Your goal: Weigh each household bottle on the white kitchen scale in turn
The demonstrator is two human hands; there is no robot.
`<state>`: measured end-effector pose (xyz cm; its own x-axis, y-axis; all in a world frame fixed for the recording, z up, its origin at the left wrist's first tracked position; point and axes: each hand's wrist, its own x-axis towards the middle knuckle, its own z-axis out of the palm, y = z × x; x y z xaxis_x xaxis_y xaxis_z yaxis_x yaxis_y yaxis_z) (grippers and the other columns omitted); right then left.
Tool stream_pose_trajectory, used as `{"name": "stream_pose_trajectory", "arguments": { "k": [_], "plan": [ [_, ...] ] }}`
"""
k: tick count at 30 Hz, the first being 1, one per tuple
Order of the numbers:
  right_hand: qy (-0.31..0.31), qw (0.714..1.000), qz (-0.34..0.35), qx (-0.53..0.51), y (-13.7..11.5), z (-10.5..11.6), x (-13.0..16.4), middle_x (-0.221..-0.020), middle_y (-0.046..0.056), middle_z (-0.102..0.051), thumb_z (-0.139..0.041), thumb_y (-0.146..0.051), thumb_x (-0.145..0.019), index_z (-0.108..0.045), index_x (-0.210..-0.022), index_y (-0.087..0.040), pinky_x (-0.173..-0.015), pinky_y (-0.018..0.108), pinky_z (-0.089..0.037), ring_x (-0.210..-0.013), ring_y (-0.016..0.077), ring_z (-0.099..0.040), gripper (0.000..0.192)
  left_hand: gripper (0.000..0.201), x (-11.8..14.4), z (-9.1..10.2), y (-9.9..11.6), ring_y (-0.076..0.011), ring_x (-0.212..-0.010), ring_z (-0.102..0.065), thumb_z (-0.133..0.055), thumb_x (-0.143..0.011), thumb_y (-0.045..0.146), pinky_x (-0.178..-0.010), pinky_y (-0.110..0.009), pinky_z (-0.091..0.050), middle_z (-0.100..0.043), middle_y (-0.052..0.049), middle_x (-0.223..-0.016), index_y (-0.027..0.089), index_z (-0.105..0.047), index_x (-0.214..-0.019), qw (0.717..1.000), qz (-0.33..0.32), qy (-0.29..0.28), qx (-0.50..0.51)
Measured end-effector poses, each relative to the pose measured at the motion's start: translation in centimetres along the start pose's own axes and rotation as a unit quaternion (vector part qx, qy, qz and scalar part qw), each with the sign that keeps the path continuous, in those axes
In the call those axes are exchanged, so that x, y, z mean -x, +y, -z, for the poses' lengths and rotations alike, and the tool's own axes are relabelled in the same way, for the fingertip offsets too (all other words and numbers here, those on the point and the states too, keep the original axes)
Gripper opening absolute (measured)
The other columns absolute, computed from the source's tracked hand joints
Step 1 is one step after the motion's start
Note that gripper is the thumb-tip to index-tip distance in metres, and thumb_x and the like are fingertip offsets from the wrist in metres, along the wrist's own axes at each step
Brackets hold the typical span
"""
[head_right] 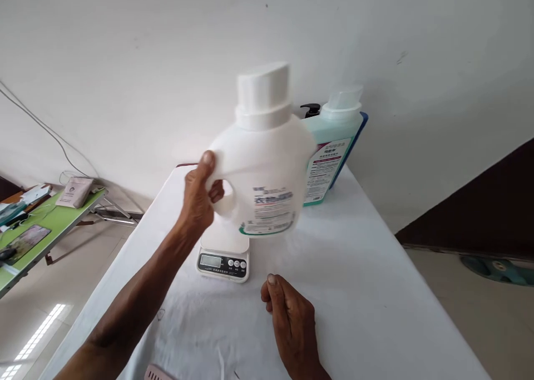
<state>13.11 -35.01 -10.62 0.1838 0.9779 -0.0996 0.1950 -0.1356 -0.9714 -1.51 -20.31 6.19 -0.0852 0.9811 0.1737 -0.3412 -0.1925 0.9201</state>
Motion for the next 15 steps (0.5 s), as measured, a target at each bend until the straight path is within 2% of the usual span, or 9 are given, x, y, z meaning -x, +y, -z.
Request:
{"name": "stream_pose_trajectory", "arguments": {
  "k": [4,7,11,15],
  "plan": [
    [0.001,0.999,0.033,0.026,0.4,0.2,0.0,-0.059,0.0,-0.053,-0.043,-0.077,-0.103,-0.052,-0.065,-0.025,-0.062,0.03,-0.043,-0.059,0.0167,-0.05,0.065,0.071,0.4,-4.1,-2.0,-0.0051,-0.05,-0.026,-0.086,-0.078,0.067,-0.047,-0.025,-0.023,-0.03,0.006,-0.054,0.022,-0.035,-0.058,0.995,0.096,-0.017,0.022],
    [0.002,0.999,0.041,0.036,0.3,0.4,0.0,-0.059,0.0,-0.051,-0.043,-0.075,-0.105,-0.052,-0.065,-0.025,-0.06,0.03,-0.042,-0.058,0.0167,-0.048,0.064,0.071,0.4,-6.3,-3.9,-0.0067,-0.055,-0.029,-0.084,-0.086,0.06,-0.052,-0.026,-0.028,-0.027,0.005,-0.06,0.022,-0.03,-0.059,0.99,0.14,-0.001,0.03],
    [-0.001,0.999,0.03,0.025,-0.5,0.5,0.2,-0.062,-0.001,-0.049,-0.046,-0.071,-0.105,-0.05,-0.067,-0.025,-0.061,0.03,-0.041,-0.059,0.0163,-0.046,0.06,0.074,0.1,-7.8,-6.3,-0.0105,-0.063,-0.032,-0.082,-0.089,0.058,-0.059,-0.031,-0.037,-0.024,0.002,-0.065,0.022,-0.025,-0.058,0.983,0.182,0.0,0.012],
    [0.001,0.999,0.037,0.029,-0.8,0.5,0.1,-0.061,0.0,-0.049,-0.045,-0.072,-0.105,-0.05,-0.067,-0.025,-0.059,0.031,-0.039,-0.057,0.0165,-0.044,0.061,0.077,-0.2,-8.6,-8.1,-0.0149,-0.069,-0.042,-0.079,-0.088,0.066,-0.067,-0.037,-0.044,-0.023,0.002,-0.064,0.022,-0.023,-0.057,0.986,0.162,-0.007,-0.029]
  ]
}}
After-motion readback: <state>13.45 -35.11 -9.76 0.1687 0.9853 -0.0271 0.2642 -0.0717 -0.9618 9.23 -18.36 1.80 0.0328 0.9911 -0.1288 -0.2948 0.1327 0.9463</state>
